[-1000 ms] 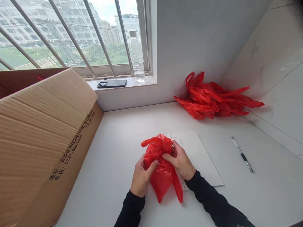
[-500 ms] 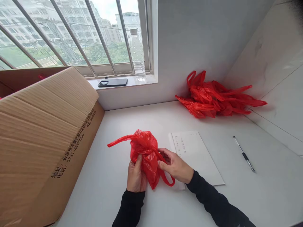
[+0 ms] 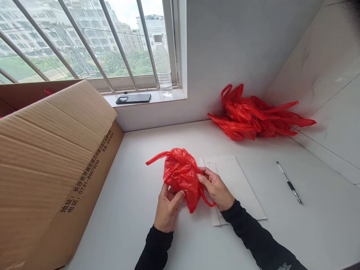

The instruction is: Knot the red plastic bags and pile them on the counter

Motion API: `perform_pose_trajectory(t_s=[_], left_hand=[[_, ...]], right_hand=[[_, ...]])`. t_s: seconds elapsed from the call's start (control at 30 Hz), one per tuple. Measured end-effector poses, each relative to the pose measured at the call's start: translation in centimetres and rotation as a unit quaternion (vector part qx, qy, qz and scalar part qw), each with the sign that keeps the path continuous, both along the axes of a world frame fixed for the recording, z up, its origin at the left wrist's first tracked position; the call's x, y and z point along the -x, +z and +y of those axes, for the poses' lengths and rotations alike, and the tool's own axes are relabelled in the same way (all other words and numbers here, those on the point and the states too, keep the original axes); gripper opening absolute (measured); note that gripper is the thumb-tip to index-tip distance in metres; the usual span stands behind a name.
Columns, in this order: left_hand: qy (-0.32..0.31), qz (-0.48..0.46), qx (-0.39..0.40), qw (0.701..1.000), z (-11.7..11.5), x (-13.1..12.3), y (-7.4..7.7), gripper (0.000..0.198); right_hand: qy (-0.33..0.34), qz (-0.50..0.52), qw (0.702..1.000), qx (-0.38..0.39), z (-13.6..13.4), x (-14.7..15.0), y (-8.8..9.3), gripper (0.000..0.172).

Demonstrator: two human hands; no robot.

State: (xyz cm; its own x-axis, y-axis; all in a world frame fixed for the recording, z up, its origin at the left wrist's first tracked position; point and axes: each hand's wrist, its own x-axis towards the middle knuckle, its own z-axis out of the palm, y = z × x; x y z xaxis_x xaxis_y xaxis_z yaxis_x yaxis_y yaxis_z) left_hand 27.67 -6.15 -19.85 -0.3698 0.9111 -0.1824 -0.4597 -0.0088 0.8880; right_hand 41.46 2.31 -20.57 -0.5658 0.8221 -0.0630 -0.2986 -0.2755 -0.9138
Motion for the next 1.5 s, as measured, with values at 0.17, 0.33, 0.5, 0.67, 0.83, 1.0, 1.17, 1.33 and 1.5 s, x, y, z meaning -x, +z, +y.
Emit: perform_pose_trajectory(t_s=[0.17, 0.33, 0.5, 0.67, 0.83, 1.0, 1.17, 1.33, 1.5], left_hand=[[0.003, 0.007, -0.034, 0.999, 0.1, 0.6, -0.6, 0.049], [-0.015, 0.025, -0.028, 0.999, -0.1, 0.2, 0.2, 0.055], [-0.044, 0.034, 0.000, 0.998, -0.1, -0.3, 0.7, 0.063], [-0.003, 0.040, -0.018, 0.999, 0.0, 0.1, 0.2, 0.058], [0.003, 0.038, -0.023, 0.999, -0.1, 0.3, 0.1, 0.059], [-0.004, 0.026, -0.026, 0.999, -0.1, -0.1, 0.3, 0.058], [0.005, 0.034, -0.025, 0.999, 0.0, -0.4, 0.6, 0.056], [0.033, 0.018, -0.007, 0.999, 0.0, -0.1, 0.6, 0.065], [0.028, 0.010, -0.007, 1.000, -0.1, 0.1, 0.5, 0.064]], right_hand=[[0.058, -0.040, 0.996, -0.056, -0.4, 0.0, 0.6, 0.048], [0.032, -0.009, 0.998, -0.050, -0.2, 0.1, 0.1, 0.032], [0.002, 0.005, 1.000, -0.020, 0.0, 0.0, -0.2, 0.032], [0.057, -0.010, 0.998, -0.040, -0.4, -0.1, 0.7, 0.041], [0.083, -0.023, 0.994, -0.073, -1.0, 0.1, 1.0, 0.060], [0.033, -0.071, 0.990, -0.115, -0.6, -0.1, 0.9, 0.032], [0.027, -0.095, 0.987, -0.124, -0.3, -0.2, 1.1, 0.019], [0.066, -0.069, 0.987, -0.127, -1.0, 0.1, 1.7, 0.025], [0.116, -0.049, 0.983, -0.130, -1.3, 0.1, 1.7, 0.050]])
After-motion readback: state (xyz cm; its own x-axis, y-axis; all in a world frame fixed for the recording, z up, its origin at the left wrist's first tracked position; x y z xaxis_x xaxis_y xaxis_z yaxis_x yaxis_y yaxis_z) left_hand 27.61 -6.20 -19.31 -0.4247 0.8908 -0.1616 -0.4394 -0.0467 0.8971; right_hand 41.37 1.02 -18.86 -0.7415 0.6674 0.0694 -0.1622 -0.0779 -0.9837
